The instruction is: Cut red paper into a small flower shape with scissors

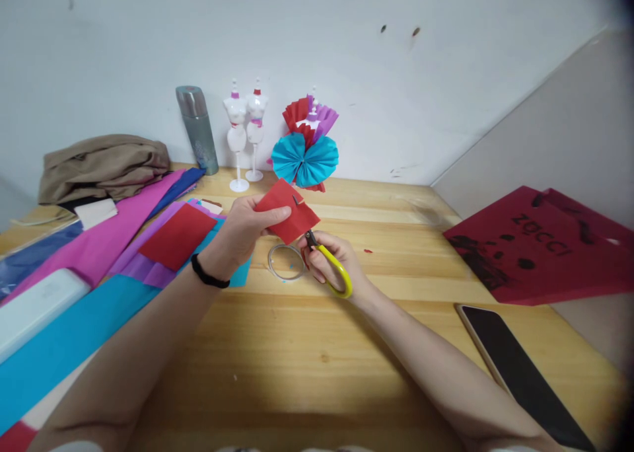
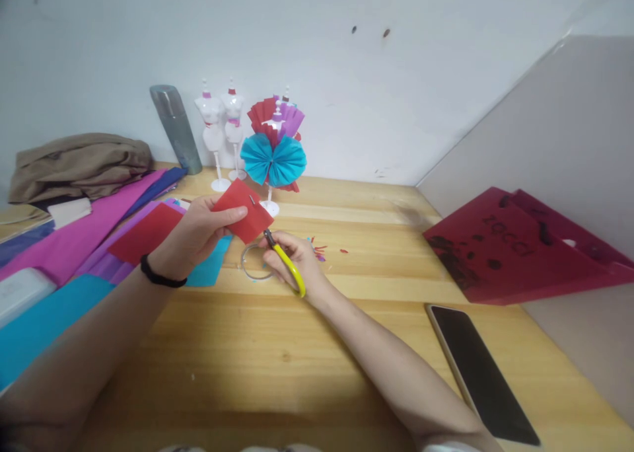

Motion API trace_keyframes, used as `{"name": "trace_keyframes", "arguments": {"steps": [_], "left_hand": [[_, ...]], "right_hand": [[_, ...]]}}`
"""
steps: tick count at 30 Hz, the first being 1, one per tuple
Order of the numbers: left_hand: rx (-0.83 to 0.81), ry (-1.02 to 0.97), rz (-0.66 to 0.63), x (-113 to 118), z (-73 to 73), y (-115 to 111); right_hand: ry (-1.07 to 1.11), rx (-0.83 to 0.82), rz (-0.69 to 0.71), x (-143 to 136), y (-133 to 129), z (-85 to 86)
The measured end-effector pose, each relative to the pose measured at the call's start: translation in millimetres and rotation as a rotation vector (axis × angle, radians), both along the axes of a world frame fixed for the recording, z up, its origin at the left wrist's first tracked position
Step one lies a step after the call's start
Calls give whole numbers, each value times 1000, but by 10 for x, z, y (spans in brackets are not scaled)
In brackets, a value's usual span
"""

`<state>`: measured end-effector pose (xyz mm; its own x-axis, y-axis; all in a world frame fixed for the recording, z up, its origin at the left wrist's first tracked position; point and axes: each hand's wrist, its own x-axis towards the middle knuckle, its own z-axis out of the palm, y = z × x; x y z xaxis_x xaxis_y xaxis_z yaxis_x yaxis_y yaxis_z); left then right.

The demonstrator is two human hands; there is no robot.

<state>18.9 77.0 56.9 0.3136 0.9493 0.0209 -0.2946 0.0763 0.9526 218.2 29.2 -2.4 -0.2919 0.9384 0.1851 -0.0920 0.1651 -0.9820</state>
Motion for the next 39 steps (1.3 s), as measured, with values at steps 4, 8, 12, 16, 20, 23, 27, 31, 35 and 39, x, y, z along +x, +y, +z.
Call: {"name": "trace_keyframes", "arguments": {"steps": [4, 8, 12, 16, 20, 23, 27, 31, 35, 39], "left_hand": [[7, 6, 23, 2, 12, -4], [26, 9, 19, 2, 7, -3], [16, 18, 22, 5, 5, -4], [7, -1, 28, 10, 21, -11], [27, 9, 24, 6, 35, -13], [29, 13, 16, -1, 35, -9], [35, 18, 18, -3, 36, -9], [39, 11, 12, 1, 51, -20], [35, 10, 24, -4, 53, -17], [52, 7, 38, -25, 14, 6]], "right_hand": [[-6, -3, -16, 5, 2, -13], [0, -19, -25, 1, -3, -10], [12, -31, -23, -5, -6, -3], [4, -26, -17, 2, 0, -21], [-3, -22, -6, 13, 8, -45], [-5, -19, -7, 11, 9, -44], [-14, -23, -24, -2, 0, -18], [-9, -28, -31, -6, -4, -6], [-14, -25, -26, -4, -1, -15], [-14, -32, -28, -7, 1, -13]]}}
